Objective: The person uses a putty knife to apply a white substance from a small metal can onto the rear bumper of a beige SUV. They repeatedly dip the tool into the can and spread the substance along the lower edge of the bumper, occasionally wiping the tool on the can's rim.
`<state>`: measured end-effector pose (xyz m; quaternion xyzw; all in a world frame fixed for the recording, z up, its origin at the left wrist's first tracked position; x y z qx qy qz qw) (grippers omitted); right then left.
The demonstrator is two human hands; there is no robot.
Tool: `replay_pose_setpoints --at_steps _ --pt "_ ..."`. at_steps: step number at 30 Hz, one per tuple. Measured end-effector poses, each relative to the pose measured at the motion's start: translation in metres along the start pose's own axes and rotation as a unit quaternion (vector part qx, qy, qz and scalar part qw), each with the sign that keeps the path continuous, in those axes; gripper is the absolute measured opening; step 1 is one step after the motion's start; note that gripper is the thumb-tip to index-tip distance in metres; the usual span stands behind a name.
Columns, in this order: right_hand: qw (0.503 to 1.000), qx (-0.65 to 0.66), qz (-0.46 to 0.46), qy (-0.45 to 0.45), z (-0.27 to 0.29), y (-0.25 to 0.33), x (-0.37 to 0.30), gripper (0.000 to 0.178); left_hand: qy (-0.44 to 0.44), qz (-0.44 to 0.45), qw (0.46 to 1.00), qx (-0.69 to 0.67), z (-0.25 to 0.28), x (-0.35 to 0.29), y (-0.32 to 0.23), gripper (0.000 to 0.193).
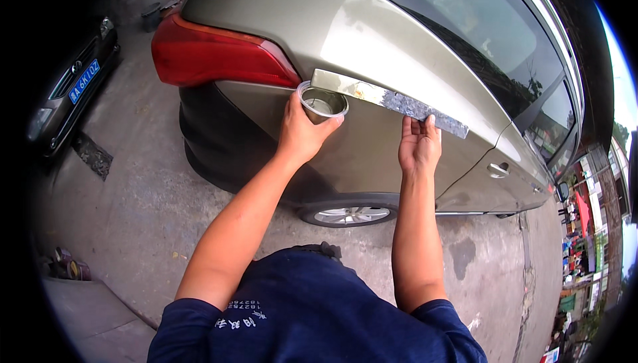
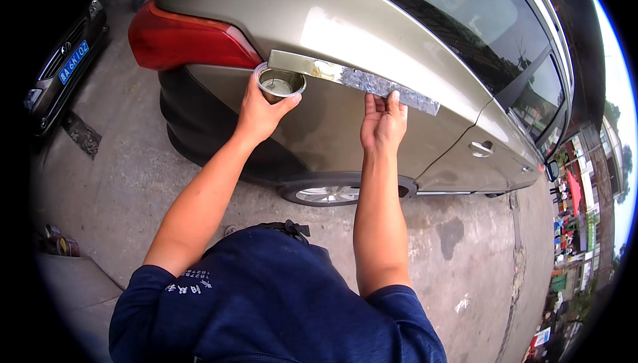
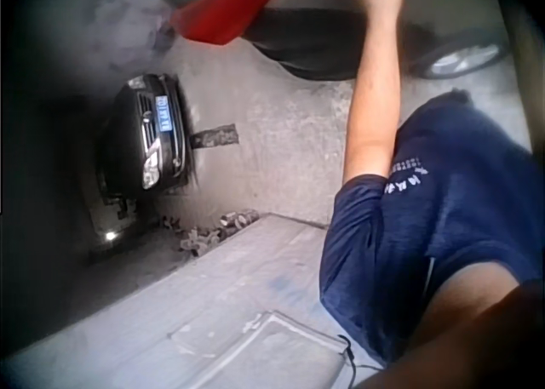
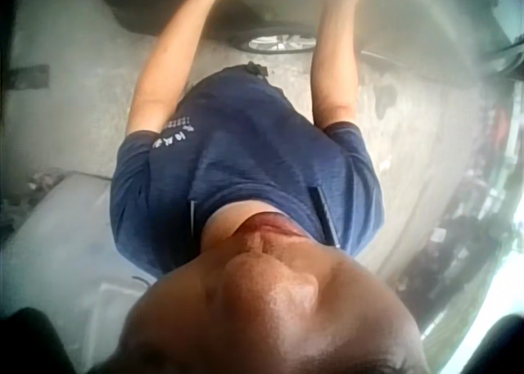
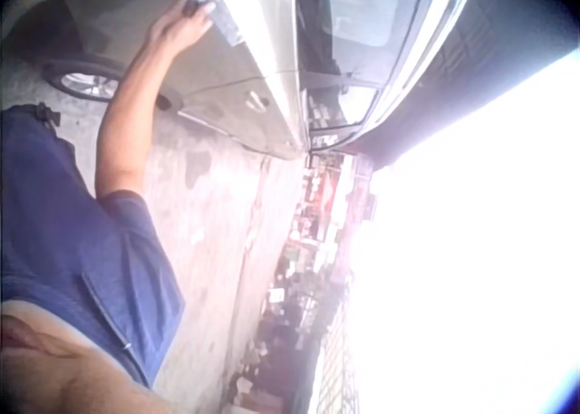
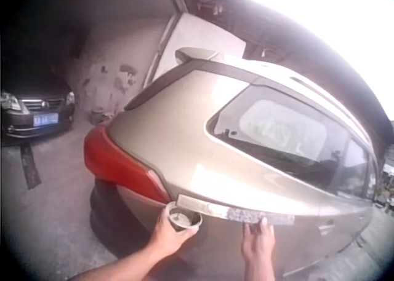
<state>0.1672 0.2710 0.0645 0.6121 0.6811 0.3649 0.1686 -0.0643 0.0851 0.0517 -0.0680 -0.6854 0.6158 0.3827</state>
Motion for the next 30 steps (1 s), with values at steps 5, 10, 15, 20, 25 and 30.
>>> replay_pose_setpoints --at_steps 5,10,15,20,25,30 --pt "1.0 0.001 0.001 0.014 -0.001 0.0 0.002 0.015 -0.006 0.008 1.0 0.018 0.001 -0.001 0.0 0.079" --pt "1.0 -0.007 0.006 0.008 -0.003 0.004 0.001 0.014 -0.007 0.014 1.0 0.02 0.001 -0.002 -0.001 0.08" --pt "1.0 -0.017 0.009 0.012 -0.004 0.006 0.002 0.013 -0.01 0.01 1.0 0.025 0.002 -0.003 0.001 0.078" --pt "0.999 -0.028 0.015 0.014 -0.01 0.012 0.0 0.013 -0.006 -0.002 1.0 0.008 0.003 -0.004 -0.003 0.075" --pt "0.992 -0.097 0.072 0.046 -0.039 0.048 -0.013 0.013 0.016 -0.017 1.0 0.001 0.005 -0.009 -0.007 0.071" --pt "0.958 -0.214 0.142 0.131 -0.081 0.082 -0.033 0.016 0.059 -0.022 0.998 0.017 -0.004 -0.025 -0.007 0.07"
Point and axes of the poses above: each hand's wrist, its own x-axis towards the middle knuckle, its own z-axis out of the back of the hand, y = z × x, the point moved 10 cm from there along x, towards the middle knuckle, and after that the axes turned 4 degrees about -x, right-handed, at the moved point
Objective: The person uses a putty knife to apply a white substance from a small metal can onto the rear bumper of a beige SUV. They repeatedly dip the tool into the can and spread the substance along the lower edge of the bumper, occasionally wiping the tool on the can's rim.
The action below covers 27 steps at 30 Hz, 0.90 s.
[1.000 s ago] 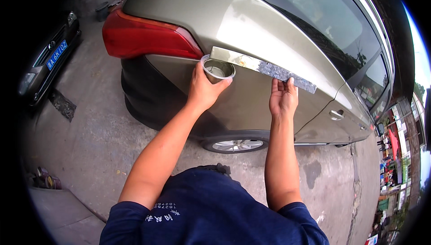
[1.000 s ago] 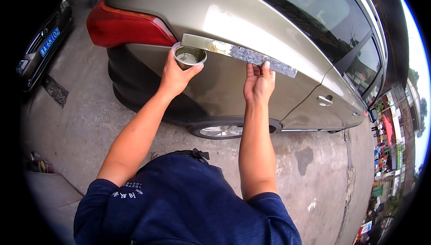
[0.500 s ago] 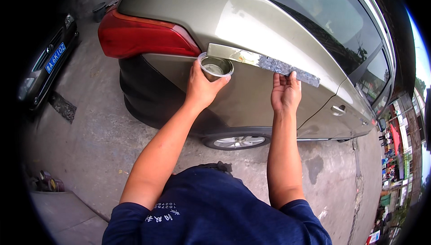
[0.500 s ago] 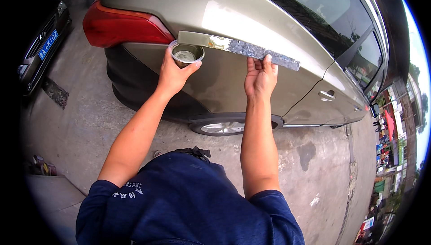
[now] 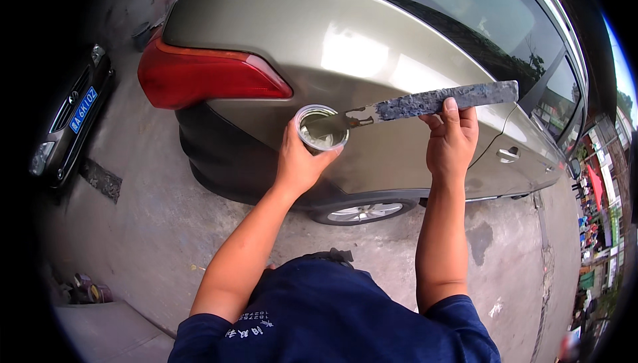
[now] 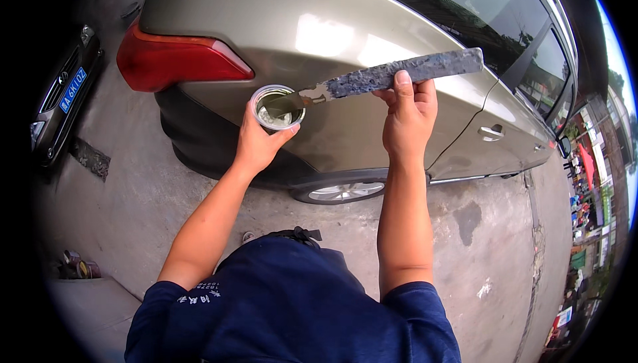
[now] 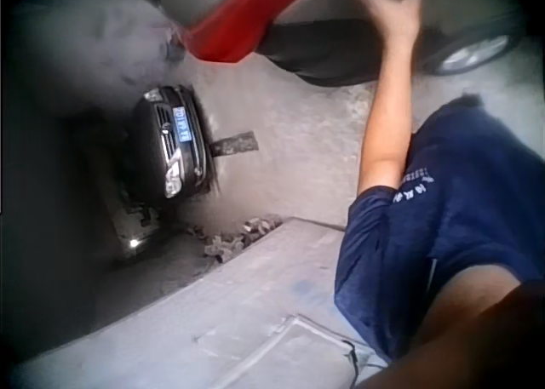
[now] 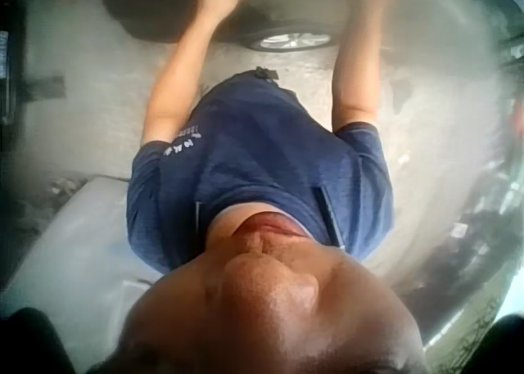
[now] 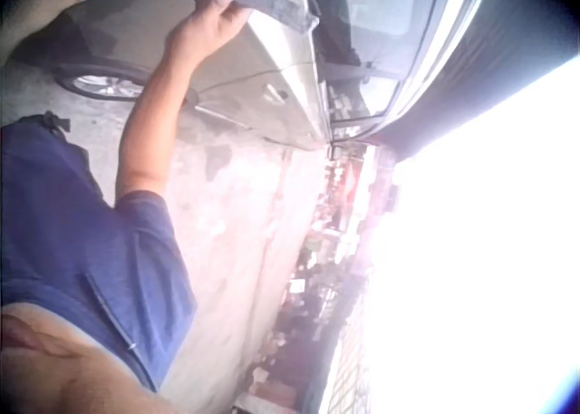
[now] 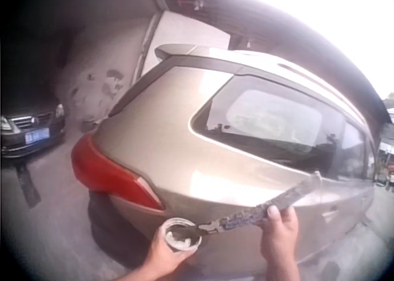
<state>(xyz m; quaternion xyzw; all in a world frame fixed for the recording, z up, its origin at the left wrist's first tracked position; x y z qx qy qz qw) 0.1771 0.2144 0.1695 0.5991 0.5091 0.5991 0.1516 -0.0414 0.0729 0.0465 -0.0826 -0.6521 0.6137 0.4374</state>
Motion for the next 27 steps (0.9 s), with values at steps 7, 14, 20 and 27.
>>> replay_pose_setpoints --at_steps 7,14,20,27 --pt "0.978 -0.154 0.016 0.14 -0.058 0.01 -0.005 0.018 0.095 0.008 0.994 -0.057 -0.024 -0.02 0.012 0.076" --pt "0.956 -0.254 -0.052 0.136 -0.082 -0.019 0.005 0.017 0.118 -0.016 0.993 0.005 -0.018 -0.02 0.008 0.077" --pt "0.976 -0.162 -0.106 0.098 -0.067 -0.034 0.019 0.015 0.041 -0.018 0.999 -0.018 0.001 -0.022 0.015 0.076" --pt "0.984 -0.068 -0.05 0.158 -0.054 -0.045 -0.013 0.014 -0.061 0.05 0.997 0.028 0.011 -0.067 0.042 0.076"
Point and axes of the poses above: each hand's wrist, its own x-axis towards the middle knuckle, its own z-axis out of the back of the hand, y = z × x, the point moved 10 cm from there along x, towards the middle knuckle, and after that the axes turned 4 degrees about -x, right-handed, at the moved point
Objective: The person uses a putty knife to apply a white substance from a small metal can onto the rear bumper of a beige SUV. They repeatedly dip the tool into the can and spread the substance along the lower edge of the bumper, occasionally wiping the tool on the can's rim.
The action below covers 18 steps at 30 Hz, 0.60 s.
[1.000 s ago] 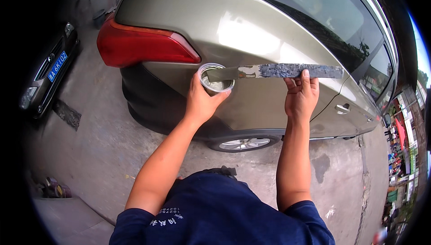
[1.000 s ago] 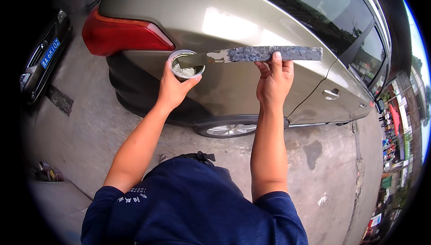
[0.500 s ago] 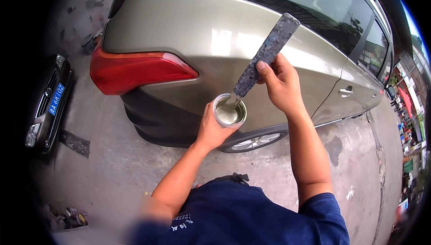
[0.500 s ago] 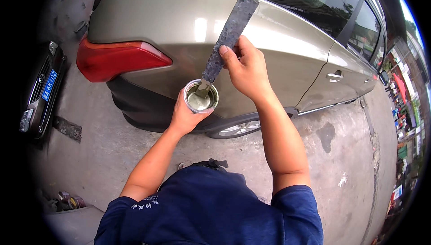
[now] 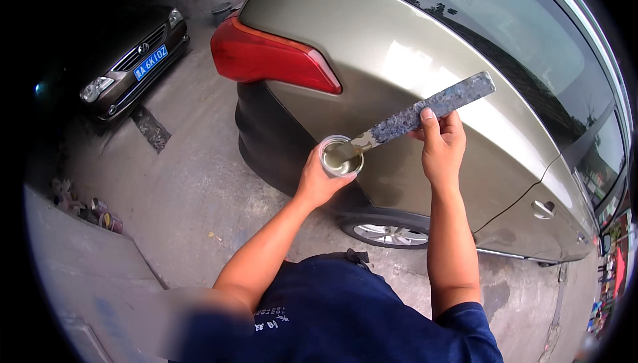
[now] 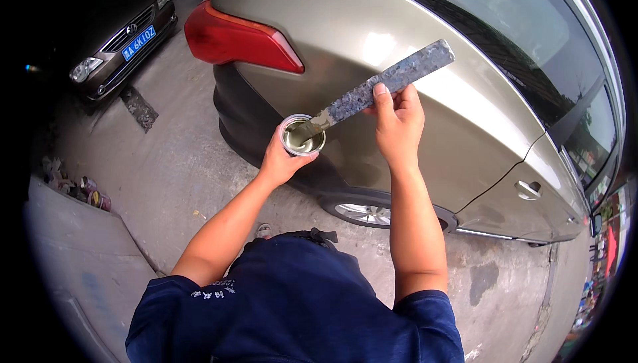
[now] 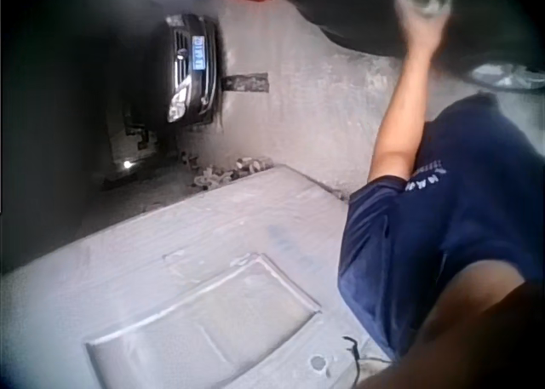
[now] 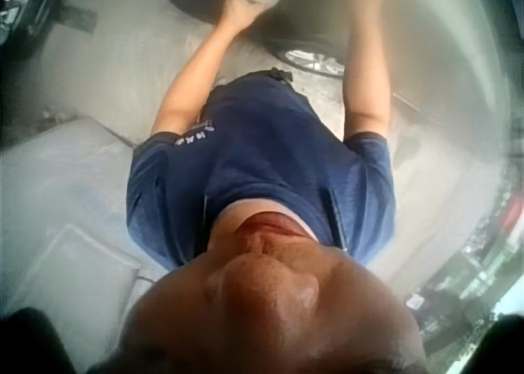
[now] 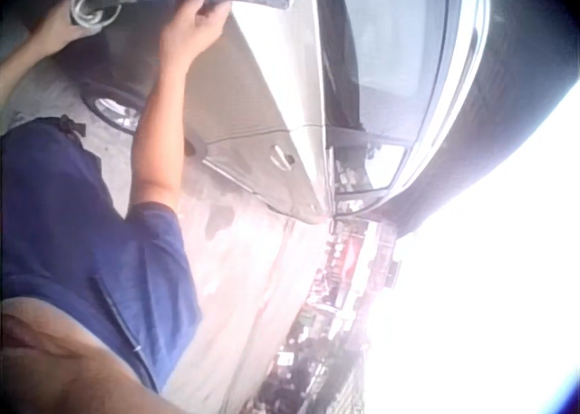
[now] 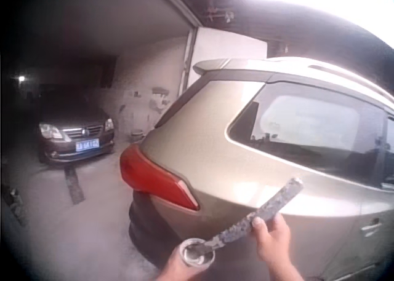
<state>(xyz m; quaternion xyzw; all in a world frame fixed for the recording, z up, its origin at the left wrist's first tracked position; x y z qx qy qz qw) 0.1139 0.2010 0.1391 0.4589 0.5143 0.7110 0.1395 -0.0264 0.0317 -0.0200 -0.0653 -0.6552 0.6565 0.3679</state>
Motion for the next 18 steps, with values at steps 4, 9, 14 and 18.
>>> replay_pose_setpoints --at_steps 4,9,14,18 --pt "0.997 0.025 0.033 0.064 -0.019 -0.021 -0.018 0.014 -0.055 0.013 0.998 -0.018 0.006 -0.022 0.022 0.077" --pt "0.988 -0.01 -0.035 0.15 -0.051 -0.053 -0.031 0.013 -0.082 0.026 0.996 0.033 0.008 -0.039 0.045 0.08" --pt "0.988 0.048 -0.06 0.134 -0.049 -0.052 -0.024 0.013 -0.107 0.042 0.993 0.017 0.017 -0.043 0.046 0.078" --pt "0.991 0.076 -0.022 0.111 -0.041 -0.043 -0.01 0.013 -0.147 0.07 0.987 0.001 0.035 -0.033 0.052 0.08"
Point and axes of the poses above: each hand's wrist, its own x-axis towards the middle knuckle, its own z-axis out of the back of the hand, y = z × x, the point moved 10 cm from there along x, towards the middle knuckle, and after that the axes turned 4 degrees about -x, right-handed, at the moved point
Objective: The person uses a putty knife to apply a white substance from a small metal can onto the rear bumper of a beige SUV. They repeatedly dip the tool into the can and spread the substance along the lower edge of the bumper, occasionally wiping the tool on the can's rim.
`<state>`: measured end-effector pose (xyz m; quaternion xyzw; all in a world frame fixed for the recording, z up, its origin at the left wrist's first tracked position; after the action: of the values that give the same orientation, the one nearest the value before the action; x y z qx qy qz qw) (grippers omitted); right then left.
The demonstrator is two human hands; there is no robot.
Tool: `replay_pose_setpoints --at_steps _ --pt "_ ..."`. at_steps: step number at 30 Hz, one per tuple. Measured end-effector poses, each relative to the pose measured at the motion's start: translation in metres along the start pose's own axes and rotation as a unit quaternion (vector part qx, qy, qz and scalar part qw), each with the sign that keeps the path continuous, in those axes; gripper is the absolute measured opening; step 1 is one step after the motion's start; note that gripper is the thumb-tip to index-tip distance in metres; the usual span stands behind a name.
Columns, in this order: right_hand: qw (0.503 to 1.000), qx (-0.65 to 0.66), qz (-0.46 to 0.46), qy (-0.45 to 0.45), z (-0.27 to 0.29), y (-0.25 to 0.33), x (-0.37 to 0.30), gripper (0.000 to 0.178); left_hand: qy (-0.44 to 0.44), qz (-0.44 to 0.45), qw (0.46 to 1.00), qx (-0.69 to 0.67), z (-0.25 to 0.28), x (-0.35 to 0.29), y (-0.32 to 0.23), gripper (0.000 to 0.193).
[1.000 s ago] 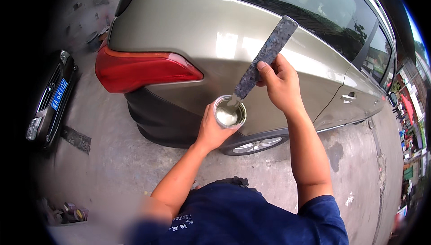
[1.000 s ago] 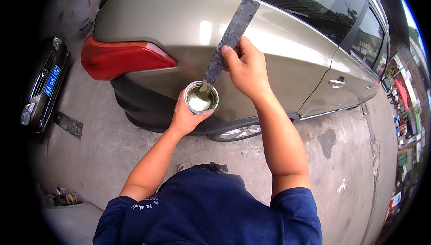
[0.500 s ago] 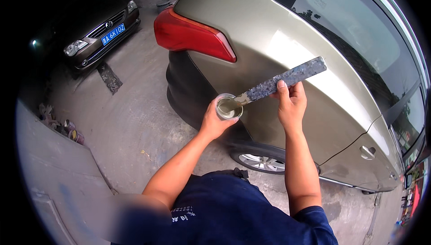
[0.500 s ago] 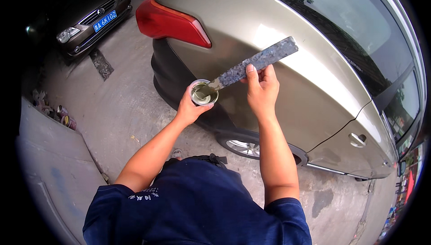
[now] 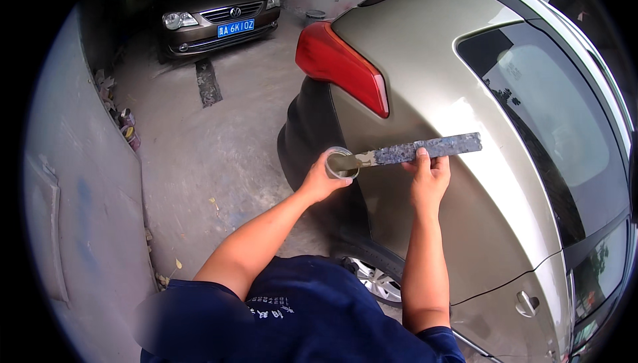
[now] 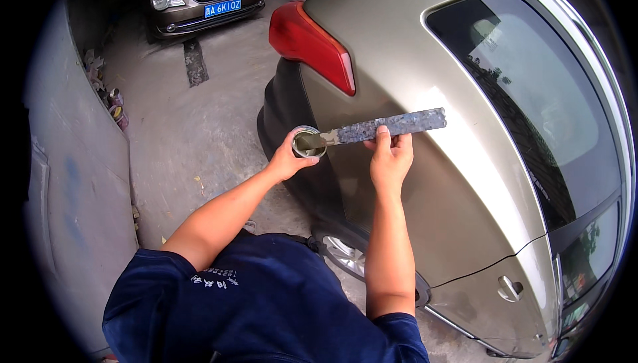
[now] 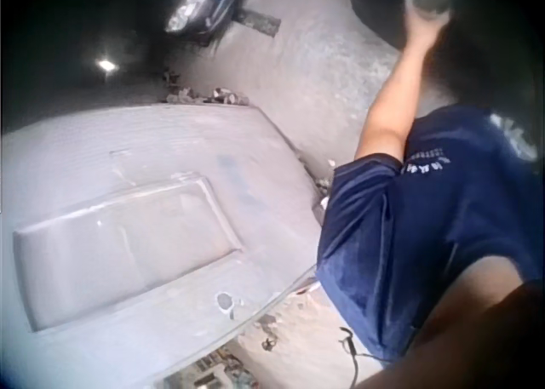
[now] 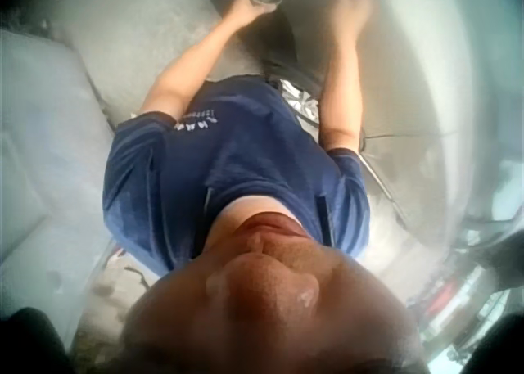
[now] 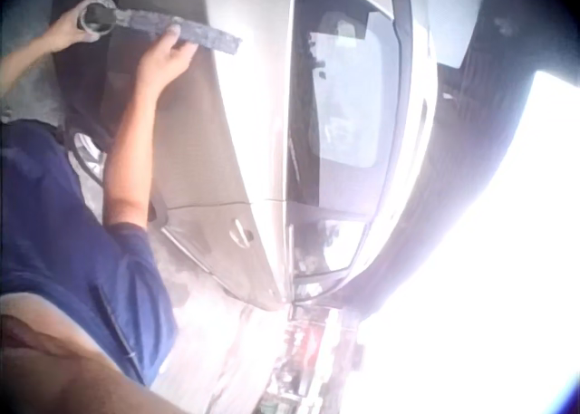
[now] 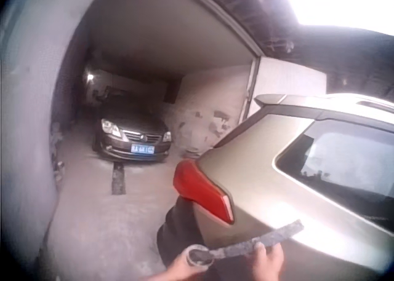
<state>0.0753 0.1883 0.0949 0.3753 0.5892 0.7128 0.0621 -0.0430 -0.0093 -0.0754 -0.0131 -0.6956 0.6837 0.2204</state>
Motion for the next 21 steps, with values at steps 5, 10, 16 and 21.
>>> replay_pose_setpoints --at_steps 5,10,16,21 --pt "0.998 0.048 0.041 -0.021 0.002 0.007 0.005 0.018 -0.03 -0.017 0.999 -0.01 0.012 0.026 0.003 0.079" --pt "0.995 0.061 0.063 -0.037 0.005 0.002 0.011 0.02 -0.05 0.02 0.999 -0.01 0.016 0.042 0.01 0.082" --pt "0.994 0.082 0.034 -0.058 0.007 -0.014 0.017 0.02 -0.058 0.02 0.998 0.017 0.018 0.05 0.018 0.084" --pt "0.993 0.104 0.013 -0.059 0.011 -0.031 0.027 0.017 -0.055 0.007 0.998 0.001 0.02 0.053 0.019 0.085"
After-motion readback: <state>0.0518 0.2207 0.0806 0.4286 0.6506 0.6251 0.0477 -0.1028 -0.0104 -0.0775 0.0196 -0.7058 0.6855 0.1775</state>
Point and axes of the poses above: each hand's wrist, its own x-axis towards the middle knuckle, its own z-axis out of the back of the hand, y = z × x, the point moved 10 cm from there along x, towards the middle knuckle, and after that the axes turned 4 degrees about -x, right-handed, at the moved point
